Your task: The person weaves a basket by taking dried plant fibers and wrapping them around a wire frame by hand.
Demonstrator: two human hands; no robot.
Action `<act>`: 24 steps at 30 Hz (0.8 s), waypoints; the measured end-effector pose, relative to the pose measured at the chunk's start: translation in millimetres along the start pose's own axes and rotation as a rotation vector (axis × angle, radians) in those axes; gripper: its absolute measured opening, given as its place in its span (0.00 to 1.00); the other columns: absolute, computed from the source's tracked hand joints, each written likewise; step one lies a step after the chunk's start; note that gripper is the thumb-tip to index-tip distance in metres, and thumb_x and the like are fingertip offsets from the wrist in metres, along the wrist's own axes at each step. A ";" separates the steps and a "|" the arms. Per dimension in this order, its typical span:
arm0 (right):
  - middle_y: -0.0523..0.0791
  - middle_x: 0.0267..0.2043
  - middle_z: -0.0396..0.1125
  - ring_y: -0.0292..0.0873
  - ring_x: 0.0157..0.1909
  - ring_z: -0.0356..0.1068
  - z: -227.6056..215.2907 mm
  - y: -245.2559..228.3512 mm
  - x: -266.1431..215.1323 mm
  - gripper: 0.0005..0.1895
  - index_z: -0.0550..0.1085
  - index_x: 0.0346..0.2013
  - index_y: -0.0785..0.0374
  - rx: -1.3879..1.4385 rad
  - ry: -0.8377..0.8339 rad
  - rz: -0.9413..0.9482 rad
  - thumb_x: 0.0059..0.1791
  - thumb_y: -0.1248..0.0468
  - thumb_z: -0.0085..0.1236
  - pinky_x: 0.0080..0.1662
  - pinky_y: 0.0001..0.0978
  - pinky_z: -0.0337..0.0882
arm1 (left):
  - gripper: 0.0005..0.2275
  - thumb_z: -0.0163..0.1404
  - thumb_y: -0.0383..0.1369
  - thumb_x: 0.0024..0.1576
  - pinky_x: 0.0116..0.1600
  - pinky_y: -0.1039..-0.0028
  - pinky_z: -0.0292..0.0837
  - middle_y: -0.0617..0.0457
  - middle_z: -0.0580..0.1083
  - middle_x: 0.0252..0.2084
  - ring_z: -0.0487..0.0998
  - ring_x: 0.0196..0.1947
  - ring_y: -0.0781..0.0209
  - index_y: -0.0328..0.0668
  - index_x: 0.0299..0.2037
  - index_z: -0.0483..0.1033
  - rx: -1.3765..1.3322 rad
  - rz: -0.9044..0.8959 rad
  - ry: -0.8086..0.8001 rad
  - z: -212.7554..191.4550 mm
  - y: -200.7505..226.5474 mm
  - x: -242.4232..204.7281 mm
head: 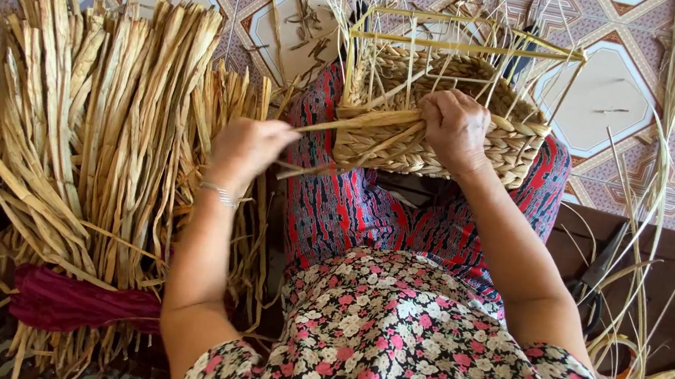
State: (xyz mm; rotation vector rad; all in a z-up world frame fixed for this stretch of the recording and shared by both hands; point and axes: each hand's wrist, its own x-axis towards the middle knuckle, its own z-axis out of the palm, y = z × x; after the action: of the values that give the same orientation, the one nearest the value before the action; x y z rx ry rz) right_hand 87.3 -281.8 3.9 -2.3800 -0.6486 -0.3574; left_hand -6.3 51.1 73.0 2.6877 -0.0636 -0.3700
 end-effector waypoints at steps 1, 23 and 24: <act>0.40 0.26 0.70 0.36 0.24 0.68 4.0 3.0 -2.5 0.04 0.74 0.33 0.59 -0.008 0.015 0.010 0.52 0.66 0.60 0.26 0.30 0.66 | 0.12 0.52 0.44 0.62 0.25 0.74 0.60 0.59 0.67 0.15 0.64 0.15 0.65 0.51 0.30 0.80 0.098 -0.093 -0.030 -6.0 -18.8 -4.8; 0.49 0.38 0.73 0.45 0.34 0.74 -44.8 -35.1 24.6 0.11 0.76 0.44 0.65 0.264 -0.283 -0.175 0.49 0.65 0.60 0.38 0.37 0.75 | 0.06 0.52 0.23 0.64 0.47 0.67 0.72 0.45 0.74 0.44 0.72 0.46 0.56 0.35 0.49 0.75 0.166 0.380 0.384 97.4 79.3 76.5; 0.49 0.38 0.73 0.45 0.34 0.74 -35.6 -26.1 19.1 0.11 0.76 0.44 0.65 0.261 -0.278 -0.174 0.49 0.65 0.60 0.38 0.37 0.75 | 0.06 0.52 0.23 0.64 0.47 0.67 0.72 0.45 0.74 0.44 0.72 0.46 0.56 0.35 0.49 0.75 0.169 0.385 0.386 75.0 92.5 73.9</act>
State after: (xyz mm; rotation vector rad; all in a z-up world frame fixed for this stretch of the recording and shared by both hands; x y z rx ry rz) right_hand 86.3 -280.3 52.0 -2.1445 -0.9715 -0.0097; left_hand 46.0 -70.9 27.7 2.7745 -0.5067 0.2828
